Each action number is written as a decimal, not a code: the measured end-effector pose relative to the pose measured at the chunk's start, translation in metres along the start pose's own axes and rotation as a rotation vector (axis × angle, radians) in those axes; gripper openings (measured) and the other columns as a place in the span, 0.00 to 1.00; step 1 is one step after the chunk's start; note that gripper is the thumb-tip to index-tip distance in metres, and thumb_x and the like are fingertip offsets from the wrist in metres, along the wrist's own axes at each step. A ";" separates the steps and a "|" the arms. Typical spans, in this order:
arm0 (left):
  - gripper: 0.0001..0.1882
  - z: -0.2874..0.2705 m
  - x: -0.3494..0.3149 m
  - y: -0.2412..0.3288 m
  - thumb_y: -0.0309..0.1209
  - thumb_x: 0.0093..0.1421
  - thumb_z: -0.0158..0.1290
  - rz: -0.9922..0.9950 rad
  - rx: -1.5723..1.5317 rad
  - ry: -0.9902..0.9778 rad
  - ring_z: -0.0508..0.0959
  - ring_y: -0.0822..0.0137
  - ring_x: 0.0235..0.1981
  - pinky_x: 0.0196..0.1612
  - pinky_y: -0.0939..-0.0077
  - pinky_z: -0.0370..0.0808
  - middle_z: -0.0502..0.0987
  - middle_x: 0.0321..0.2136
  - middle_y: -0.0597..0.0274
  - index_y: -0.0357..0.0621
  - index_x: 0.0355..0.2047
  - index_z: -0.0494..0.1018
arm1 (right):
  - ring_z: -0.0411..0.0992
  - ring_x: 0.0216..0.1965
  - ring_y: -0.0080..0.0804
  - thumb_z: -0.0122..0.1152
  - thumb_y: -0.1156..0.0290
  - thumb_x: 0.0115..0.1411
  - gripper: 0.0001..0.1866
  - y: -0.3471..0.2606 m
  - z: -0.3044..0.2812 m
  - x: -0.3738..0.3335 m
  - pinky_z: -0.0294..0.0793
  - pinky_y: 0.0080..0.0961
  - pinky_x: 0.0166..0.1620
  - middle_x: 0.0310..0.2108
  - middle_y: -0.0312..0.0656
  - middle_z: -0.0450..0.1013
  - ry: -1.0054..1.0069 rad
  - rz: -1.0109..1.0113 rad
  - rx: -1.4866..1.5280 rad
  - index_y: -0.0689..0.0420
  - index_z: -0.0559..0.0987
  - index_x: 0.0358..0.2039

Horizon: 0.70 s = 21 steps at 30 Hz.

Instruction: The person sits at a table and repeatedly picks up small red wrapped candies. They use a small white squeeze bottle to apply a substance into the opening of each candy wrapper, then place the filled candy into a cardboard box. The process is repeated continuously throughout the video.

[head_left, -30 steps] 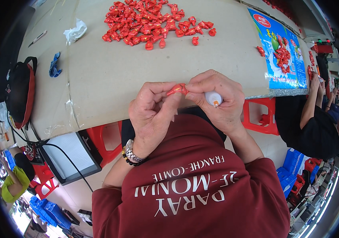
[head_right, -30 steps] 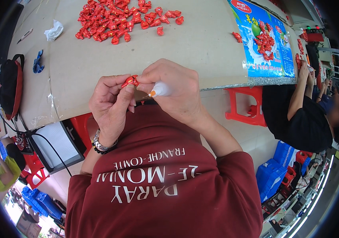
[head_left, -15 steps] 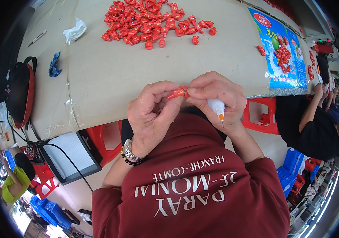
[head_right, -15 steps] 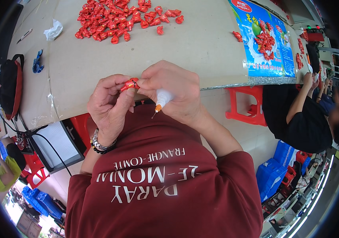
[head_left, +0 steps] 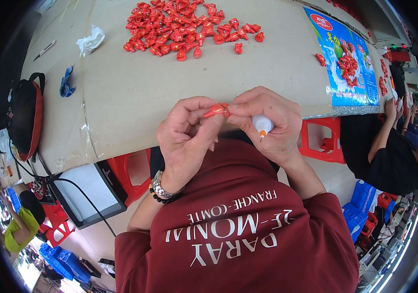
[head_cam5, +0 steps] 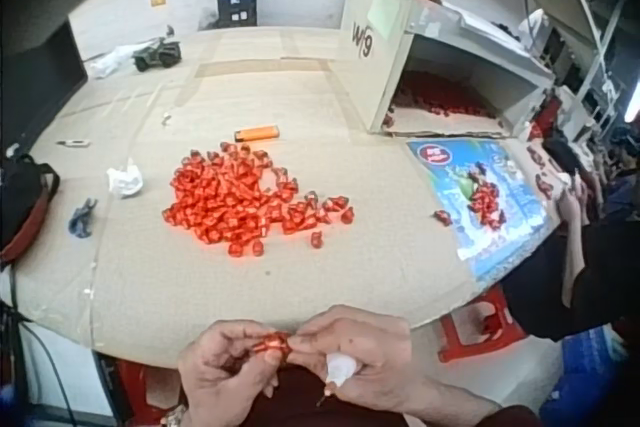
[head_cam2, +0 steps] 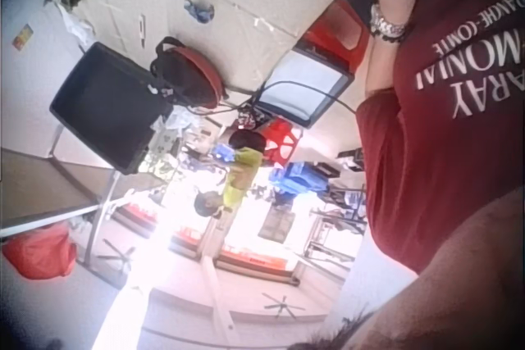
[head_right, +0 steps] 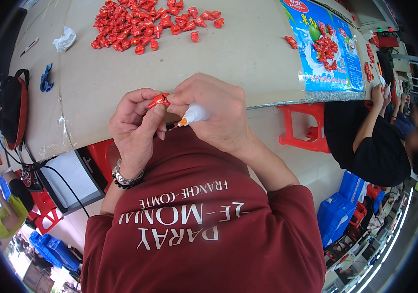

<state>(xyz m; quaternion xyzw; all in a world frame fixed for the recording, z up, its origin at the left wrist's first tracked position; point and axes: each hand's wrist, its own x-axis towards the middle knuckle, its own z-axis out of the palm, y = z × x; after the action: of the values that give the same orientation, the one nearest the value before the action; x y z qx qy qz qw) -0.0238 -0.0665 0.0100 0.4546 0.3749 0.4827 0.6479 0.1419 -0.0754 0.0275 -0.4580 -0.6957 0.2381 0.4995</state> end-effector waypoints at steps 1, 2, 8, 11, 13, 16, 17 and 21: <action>0.09 0.000 0.000 0.001 0.21 0.58 0.52 -0.005 0.003 0.003 0.70 0.84 0.18 0.19 0.92 0.67 0.79 0.30 0.59 0.33 0.39 0.69 | 0.75 0.27 0.29 0.69 0.79 0.45 0.09 0.000 0.000 0.000 0.72 0.20 0.28 0.27 0.43 0.76 0.000 -0.001 -0.008 0.60 0.79 0.27; 0.09 0.001 0.000 0.001 0.21 0.58 0.52 -0.011 0.006 0.006 0.70 0.84 0.18 0.19 0.92 0.67 0.79 0.30 0.59 0.33 0.39 0.69 | 0.75 0.27 0.29 0.69 0.79 0.45 0.09 -0.001 0.000 0.000 0.72 0.20 0.28 0.27 0.43 0.76 -0.001 -0.002 -0.015 0.59 0.79 0.27; 0.09 -0.001 0.000 0.001 0.21 0.58 0.52 -0.009 -0.015 -0.009 0.70 0.84 0.18 0.19 0.91 0.67 0.79 0.30 0.60 0.34 0.39 0.69 | 0.74 0.27 0.29 0.69 0.80 0.45 0.09 -0.003 0.001 0.001 0.72 0.20 0.28 0.27 0.43 0.75 -0.001 0.009 -0.003 0.60 0.79 0.28; 0.09 0.000 0.000 0.002 0.21 0.58 0.52 -0.013 -0.016 0.002 0.70 0.85 0.18 0.19 0.91 0.67 0.79 0.30 0.59 0.34 0.39 0.69 | 0.74 0.27 0.29 0.69 0.80 0.45 0.09 -0.002 0.000 0.000 0.72 0.20 0.28 0.27 0.43 0.75 -0.010 -0.007 -0.010 0.60 0.79 0.28; 0.09 0.000 0.000 0.001 0.21 0.58 0.52 -0.016 -0.028 -0.001 0.70 0.85 0.18 0.19 0.91 0.67 0.79 0.31 0.59 0.34 0.39 0.69 | 0.74 0.27 0.29 0.69 0.81 0.45 0.09 -0.001 0.000 0.001 0.72 0.20 0.28 0.27 0.43 0.75 -0.007 -0.022 -0.014 0.60 0.79 0.28; 0.09 0.000 0.001 0.002 0.20 0.58 0.52 -0.017 -0.040 -0.004 0.70 0.85 0.18 0.19 0.91 0.67 0.79 0.31 0.59 0.34 0.39 0.69 | 0.74 0.27 0.29 0.69 0.81 0.44 0.09 -0.001 0.000 0.002 0.73 0.20 0.28 0.28 0.43 0.75 -0.013 -0.045 -0.022 0.60 0.78 0.28; 0.09 0.000 0.001 0.002 0.20 0.58 0.52 -0.017 -0.042 -0.005 0.70 0.85 0.18 0.19 0.92 0.67 0.79 0.31 0.60 0.34 0.39 0.69 | 0.74 0.27 0.29 0.69 0.81 0.44 0.09 -0.001 -0.001 0.003 0.73 0.20 0.28 0.28 0.43 0.75 -0.018 -0.052 -0.025 0.60 0.78 0.28; 0.09 0.000 0.001 0.002 0.19 0.57 0.52 -0.015 -0.040 -0.002 0.70 0.85 0.18 0.19 0.91 0.67 0.79 0.32 0.59 0.34 0.39 0.69 | 0.74 0.26 0.36 0.64 0.85 0.41 0.10 -0.002 0.001 0.005 0.73 0.25 0.25 0.25 0.44 0.73 -0.007 -0.076 -0.011 0.62 0.76 0.26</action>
<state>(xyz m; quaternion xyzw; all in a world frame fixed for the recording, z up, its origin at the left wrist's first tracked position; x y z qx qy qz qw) -0.0238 -0.0649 0.0122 0.4392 0.3679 0.4846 0.6610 0.1398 -0.0722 0.0312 -0.4329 -0.7158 0.2168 0.5032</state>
